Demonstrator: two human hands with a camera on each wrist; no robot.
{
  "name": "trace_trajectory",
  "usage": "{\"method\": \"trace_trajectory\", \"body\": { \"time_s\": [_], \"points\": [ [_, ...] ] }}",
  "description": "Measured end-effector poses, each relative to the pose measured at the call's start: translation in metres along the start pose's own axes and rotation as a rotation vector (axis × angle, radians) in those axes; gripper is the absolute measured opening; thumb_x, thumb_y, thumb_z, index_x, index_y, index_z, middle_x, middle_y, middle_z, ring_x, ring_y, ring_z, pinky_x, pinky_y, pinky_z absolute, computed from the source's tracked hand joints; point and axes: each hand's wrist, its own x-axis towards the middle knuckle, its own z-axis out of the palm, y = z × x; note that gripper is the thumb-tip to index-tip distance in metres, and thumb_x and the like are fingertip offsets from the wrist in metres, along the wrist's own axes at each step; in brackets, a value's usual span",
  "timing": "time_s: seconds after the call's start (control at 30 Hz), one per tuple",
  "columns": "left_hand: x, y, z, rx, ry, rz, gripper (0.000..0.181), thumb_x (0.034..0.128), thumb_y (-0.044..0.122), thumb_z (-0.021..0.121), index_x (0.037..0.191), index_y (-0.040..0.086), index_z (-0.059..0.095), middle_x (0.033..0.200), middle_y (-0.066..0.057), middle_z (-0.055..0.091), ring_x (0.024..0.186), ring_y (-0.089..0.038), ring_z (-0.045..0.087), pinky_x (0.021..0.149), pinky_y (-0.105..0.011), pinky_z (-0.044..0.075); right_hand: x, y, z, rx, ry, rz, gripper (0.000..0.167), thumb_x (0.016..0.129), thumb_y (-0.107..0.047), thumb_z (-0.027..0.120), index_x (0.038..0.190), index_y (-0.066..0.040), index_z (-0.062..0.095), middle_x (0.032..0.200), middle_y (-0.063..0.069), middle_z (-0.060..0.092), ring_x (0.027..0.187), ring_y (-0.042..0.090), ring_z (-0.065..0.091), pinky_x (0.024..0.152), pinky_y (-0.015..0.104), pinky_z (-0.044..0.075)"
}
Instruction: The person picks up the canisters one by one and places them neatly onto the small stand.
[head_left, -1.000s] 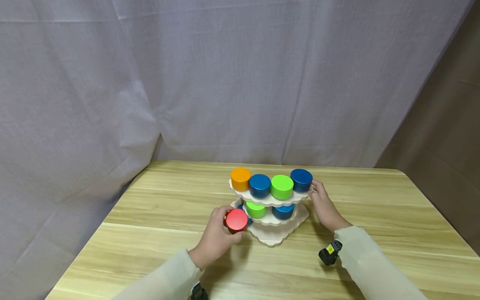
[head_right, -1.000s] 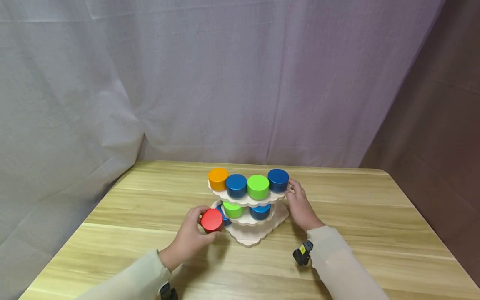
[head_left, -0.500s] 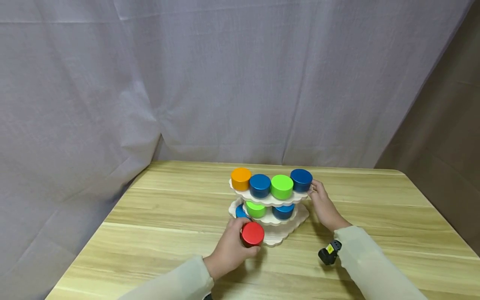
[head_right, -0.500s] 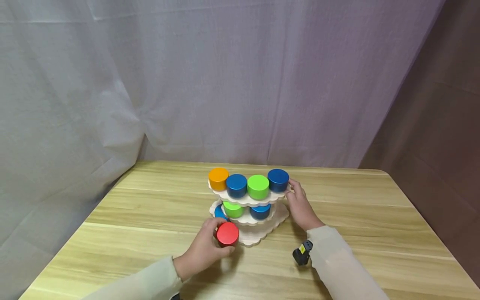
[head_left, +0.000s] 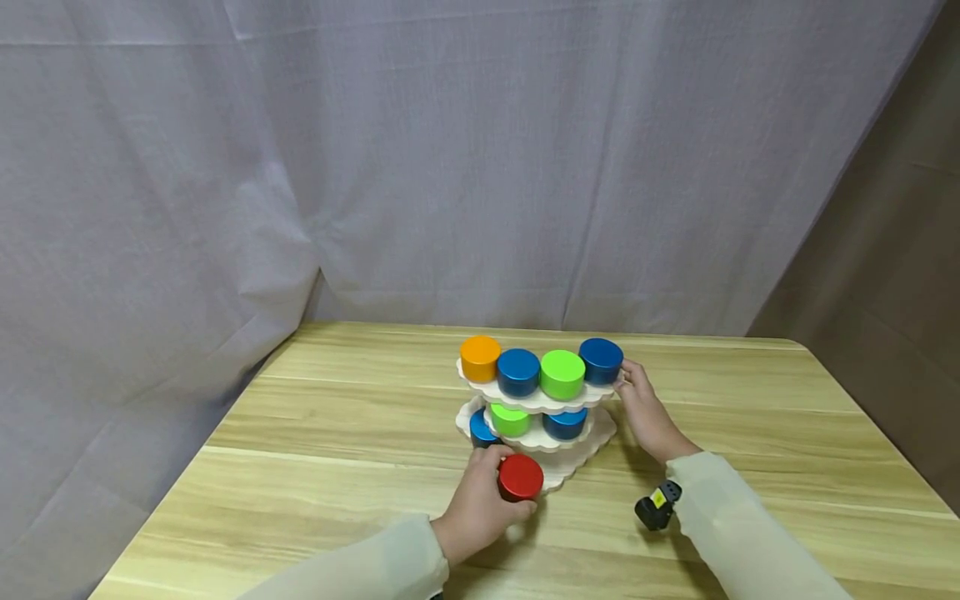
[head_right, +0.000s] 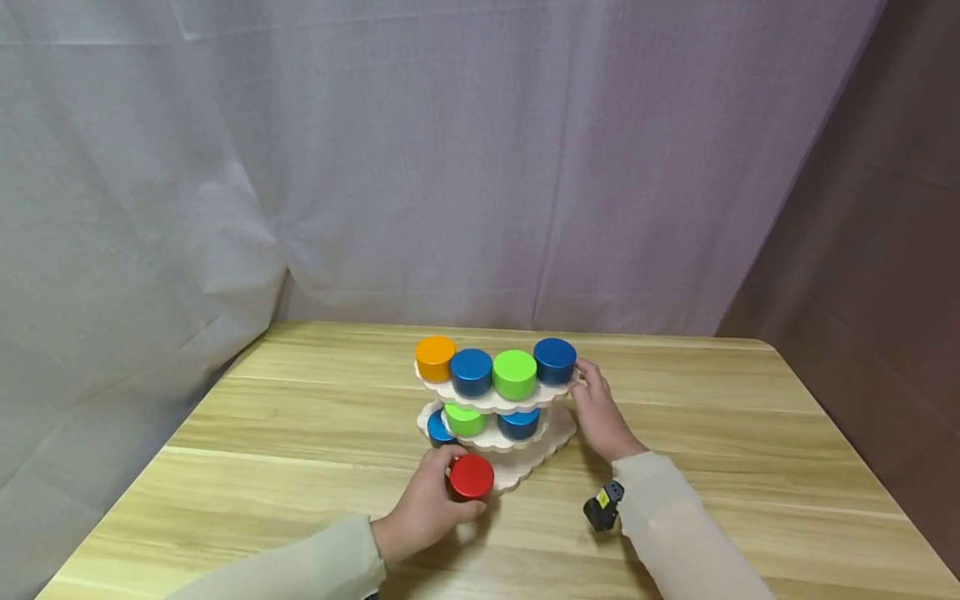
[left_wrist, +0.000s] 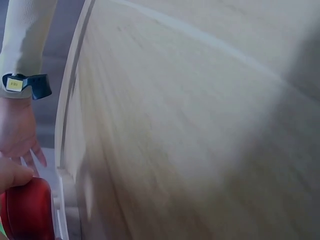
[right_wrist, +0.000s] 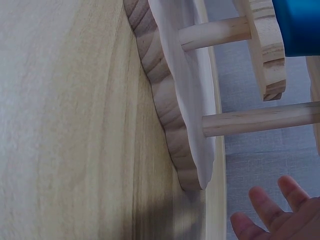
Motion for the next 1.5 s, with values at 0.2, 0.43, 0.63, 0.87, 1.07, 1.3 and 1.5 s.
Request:
{"method": "trace_trajectory", "body": {
  "time_s": [0.2,0.43,0.63,0.87,1.07,1.3,1.5],
  "points": [
    [0.002,-0.001,0.009,0.032,0.030,-0.011,0.057,0.0679,0.007,0.085,0.115,0.004,0.053,0.106,-0.008,0.048,0.096,-0.022,0.054,0.085,-0.039,0.051,0.000,0.000,0.000,-0.001,-0.003,0.000,0.050,0.103,-0.020,0.022,0.149,-0.001,0.016,0.151,0.028,0.019,0.140,0.047,0.015,0.108,0.067,0.013],
    [0.006,-0.002,0.017,0.028,0.052,-0.024,0.056,0.0671,0.007,0.086,0.113,0.005,0.053,0.106,-0.008,0.047,0.095,-0.022,0.054,0.084,-0.038,0.051,0.001,0.001,0.001,0.008,-0.002,0.001,0.050,0.103,-0.020,0.023,0.149,-0.001,0.015,0.150,0.029,0.020,0.140,0.047,0.016,0.109,0.067,0.013],
    [0.007,-0.002,0.022,0.007,0.075,-0.048,0.057,0.0675,0.007,0.086,0.113,0.004,0.052,0.108,-0.009,0.047,0.098,-0.025,0.055,0.087,-0.041,0.051,0.002,0.004,0.003,0.003,-0.004,0.006,0.050,0.103,-0.018,0.022,0.149,-0.001,0.015,0.152,0.028,0.018,0.140,0.047,0.016,0.109,0.066,0.013],
    [0.008,-0.003,0.025,0.016,0.121,-0.033,0.057,0.0685,0.005,0.085,0.115,-0.002,0.053,0.107,-0.009,0.047,0.103,-0.025,0.055,0.095,-0.042,0.047,0.002,0.003,0.003,-0.007,-0.010,0.013,0.050,0.103,-0.019,0.021,0.149,-0.002,0.013,0.154,0.027,0.015,0.141,0.046,0.013,0.109,0.066,0.013],
    [0.012,-0.001,0.025,0.017,0.136,-0.052,0.052,0.0696,0.008,0.086,0.111,0.001,0.054,0.105,-0.007,0.049,0.101,-0.022,0.054,0.095,-0.041,0.047,0.000,0.001,0.004,-0.010,-0.002,0.000,0.050,0.103,-0.020,0.022,0.148,-0.001,0.015,0.153,0.027,0.017,0.141,0.047,0.015,0.109,0.067,0.013],
    [0.014,-0.003,0.025,0.009,0.152,-0.056,0.038,0.0723,0.010,0.084,0.093,0.003,0.053,0.094,-0.004,0.047,0.089,-0.017,0.048,0.080,-0.031,0.045,0.000,0.002,0.005,-0.009,0.002,0.008,0.050,0.103,-0.021,0.022,0.149,-0.001,0.015,0.151,0.028,0.019,0.139,0.047,0.018,0.109,0.066,0.015],
    [0.017,-0.007,0.023,0.027,0.143,-0.067,0.033,0.0768,0.011,0.081,0.087,0.004,0.050,0.089,-0.005,0.043,0.078,-0.016,0.044,0.067,-0.025,0.040,0.001,0.001,0.004,-0.023,0.003,0.005,0.051,0.103,-0.023,0.023,0.148,-0.001,0.018,0.153,0.027,0.017,0.141,0.047,0.014,0.109,0.068,0.013]
  ]
}}
